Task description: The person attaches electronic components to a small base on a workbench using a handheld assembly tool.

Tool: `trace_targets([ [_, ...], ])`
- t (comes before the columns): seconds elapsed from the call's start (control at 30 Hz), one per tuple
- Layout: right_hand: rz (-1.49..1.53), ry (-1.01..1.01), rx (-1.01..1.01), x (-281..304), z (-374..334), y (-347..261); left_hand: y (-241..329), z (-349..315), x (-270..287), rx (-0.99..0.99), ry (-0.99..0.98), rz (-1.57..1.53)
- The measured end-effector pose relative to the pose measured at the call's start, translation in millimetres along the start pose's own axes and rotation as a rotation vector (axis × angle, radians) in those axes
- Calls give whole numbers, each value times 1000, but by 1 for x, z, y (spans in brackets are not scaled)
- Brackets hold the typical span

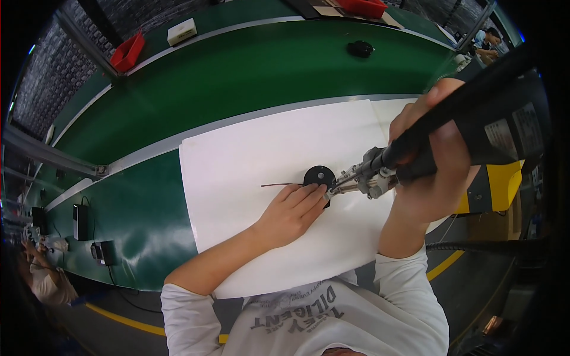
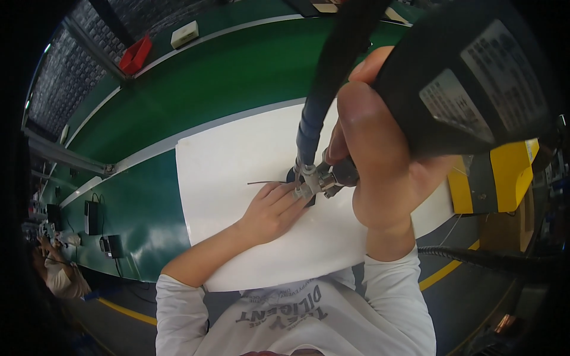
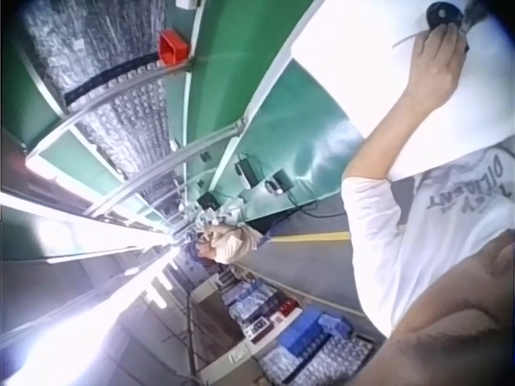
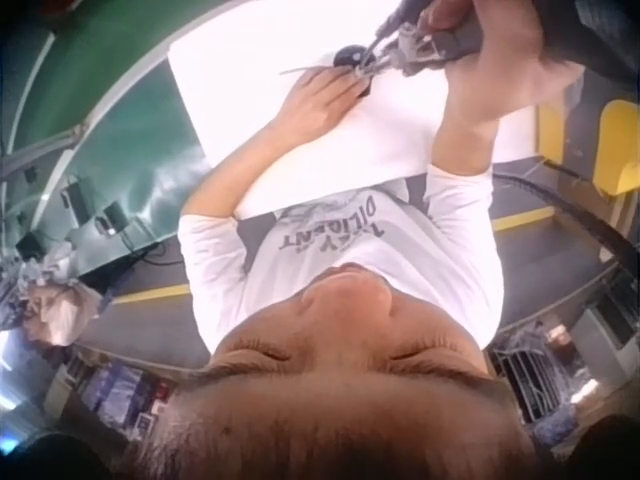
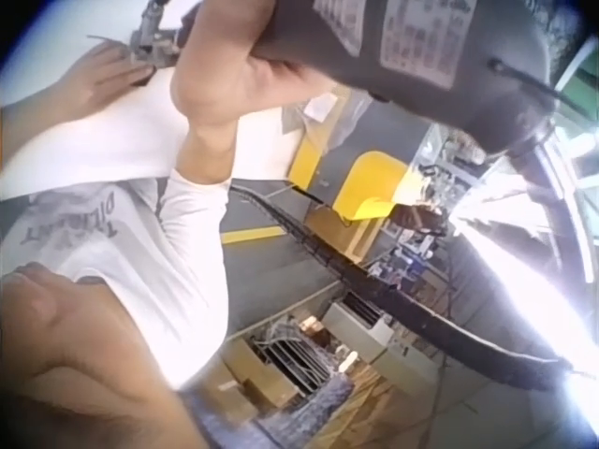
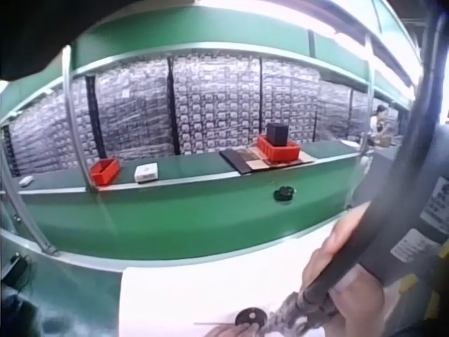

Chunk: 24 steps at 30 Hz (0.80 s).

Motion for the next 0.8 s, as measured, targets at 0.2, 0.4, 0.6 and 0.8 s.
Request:
trace_targets([
  [0.2,-44,-3,-4,-9,-6,1,-1,-2,-2,-2,-15,5],
  [0.4,49,118,-71,16,-7,4,-1,-3,3,-33,4,-23],
  [0.6,135,61,129,38,3,-5,1,2,3,-92,-12,-291],
  [0.8,-118,128,16,20,-6,7,9,-1,-4,-73,40,-224],
])
Point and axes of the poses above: each hand's wrist, its own z-axis towards the middle knuckle, its own x-axis out of the back of the hand, y = z × x, the point moved 5 cm from there along z, towards the middle knuckle, and after that the axes turned 6 degrees about x, right-handed, at the moved point
